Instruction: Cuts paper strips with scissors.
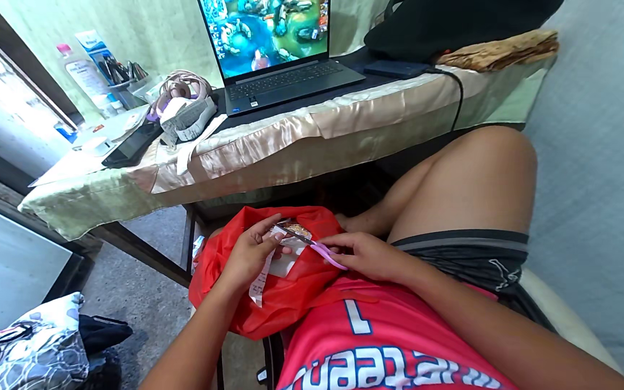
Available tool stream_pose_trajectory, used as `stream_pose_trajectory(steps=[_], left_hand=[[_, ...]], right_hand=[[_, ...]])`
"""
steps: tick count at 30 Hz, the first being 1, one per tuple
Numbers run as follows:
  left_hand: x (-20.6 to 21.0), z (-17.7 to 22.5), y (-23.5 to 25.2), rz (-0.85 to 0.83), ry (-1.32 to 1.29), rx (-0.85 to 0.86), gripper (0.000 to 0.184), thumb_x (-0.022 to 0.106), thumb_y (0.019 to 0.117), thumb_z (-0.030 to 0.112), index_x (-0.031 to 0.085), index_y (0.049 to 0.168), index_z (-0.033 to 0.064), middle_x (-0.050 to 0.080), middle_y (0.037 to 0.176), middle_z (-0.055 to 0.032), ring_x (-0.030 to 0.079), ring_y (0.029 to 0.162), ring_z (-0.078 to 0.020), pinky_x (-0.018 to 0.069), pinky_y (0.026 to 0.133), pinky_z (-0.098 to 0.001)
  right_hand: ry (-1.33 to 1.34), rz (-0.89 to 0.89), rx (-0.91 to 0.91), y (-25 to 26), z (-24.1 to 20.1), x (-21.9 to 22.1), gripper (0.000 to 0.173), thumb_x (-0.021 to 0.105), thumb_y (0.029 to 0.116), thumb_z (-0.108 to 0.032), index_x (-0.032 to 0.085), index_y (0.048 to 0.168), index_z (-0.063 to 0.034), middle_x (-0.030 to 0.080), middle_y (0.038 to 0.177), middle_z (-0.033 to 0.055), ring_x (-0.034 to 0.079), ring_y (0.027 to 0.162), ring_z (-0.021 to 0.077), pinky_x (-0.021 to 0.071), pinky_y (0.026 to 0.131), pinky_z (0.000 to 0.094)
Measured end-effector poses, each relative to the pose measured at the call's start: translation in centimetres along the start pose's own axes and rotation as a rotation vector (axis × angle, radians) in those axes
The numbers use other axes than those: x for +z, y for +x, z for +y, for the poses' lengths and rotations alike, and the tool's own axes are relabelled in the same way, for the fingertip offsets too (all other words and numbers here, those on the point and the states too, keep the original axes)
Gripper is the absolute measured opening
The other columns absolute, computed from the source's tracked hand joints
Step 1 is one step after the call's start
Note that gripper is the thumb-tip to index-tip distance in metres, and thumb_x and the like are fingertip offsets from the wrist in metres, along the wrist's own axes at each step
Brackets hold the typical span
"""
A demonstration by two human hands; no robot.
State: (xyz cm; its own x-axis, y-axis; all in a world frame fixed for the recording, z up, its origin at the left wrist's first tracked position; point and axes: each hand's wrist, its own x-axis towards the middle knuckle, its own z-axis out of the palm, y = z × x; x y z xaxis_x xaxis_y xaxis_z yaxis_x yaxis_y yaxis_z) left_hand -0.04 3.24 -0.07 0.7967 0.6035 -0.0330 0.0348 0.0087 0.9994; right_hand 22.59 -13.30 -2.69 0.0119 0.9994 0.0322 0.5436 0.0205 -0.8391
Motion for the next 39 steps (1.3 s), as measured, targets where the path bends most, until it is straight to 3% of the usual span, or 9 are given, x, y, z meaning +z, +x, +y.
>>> stream_pose_trajectory(steps=[8,27,33,39], left_hand=[[0.01,-0.09,0.06,0.000,-0.004,-0.003,0.046,0.056,0.1044,0.006,0.048,0.149,0.0013,0.070,0.121,-0.0159,0.074,0.089,-0.0243,0.0634,0.079,-0.0359],[0.00,-0.24,0.03,-0.003,0.004,-0.014,0.046,0.056,0.1046,0.006,0.047,0.150,0.0024,0.069,0.123,-0.0166,0.074,0.090,-0.0249,0.0634,0.080,-0.0366],[-0.01,-0.20,0.05,-0.008,-0.004,0.003,0.046,0.055,0.1047,0.006,0.047,0.149,0.0011,0.069,0.123,-0.0160,0.073,0.088,-0.0246,0.0634,0.078,-0.0362],[0.02,-0.17,0.01,0.000,-0.015,-0.004,0.046,0.056,0.1046,0.006,0.047,0.149,0.0011,0.069,0.122,-0.0161,0.074,0.088,-0.0242,0.0635,0.078,-0.0360]], right_hand=[[0.042,-0.034,-0.032,-0.12,-0.17,0.12,0.040,0.068,0.0981,-0.029,0.065,0.135,-0.0146,0.072,0.113,-0.0001,0.068,0.096,0.0042,0.0564,0.088,0.0248],[0.000,-0.013,0.015,-0.11,0.05,0.09,0.033,0.063,0.1024,-0.026,0.067,0.133,-0.0156,0.072,0.102,-0.0011,0.067,0.085,0.0040,0.0566,0.080,0.0239],[0.016,-0.021,-0.017,-0.21,-0.22,0.29,0.038,0.066,0.0990,-0.031,0.066,0.135,-0.0162,0.072,0.109,-0.0010,0.068,0.093,0.0044,0.0571,0.086,0.0261],[0.010,-0.016,-0.006,-0.19,-0.42,0.22,0.037,0.065,0.1001,-0.029,0.066,0.135,-0.0166,0.073,0.106,-0.0018,0.068,0.090,0.0044,0.0569,0.083,0.0255]])
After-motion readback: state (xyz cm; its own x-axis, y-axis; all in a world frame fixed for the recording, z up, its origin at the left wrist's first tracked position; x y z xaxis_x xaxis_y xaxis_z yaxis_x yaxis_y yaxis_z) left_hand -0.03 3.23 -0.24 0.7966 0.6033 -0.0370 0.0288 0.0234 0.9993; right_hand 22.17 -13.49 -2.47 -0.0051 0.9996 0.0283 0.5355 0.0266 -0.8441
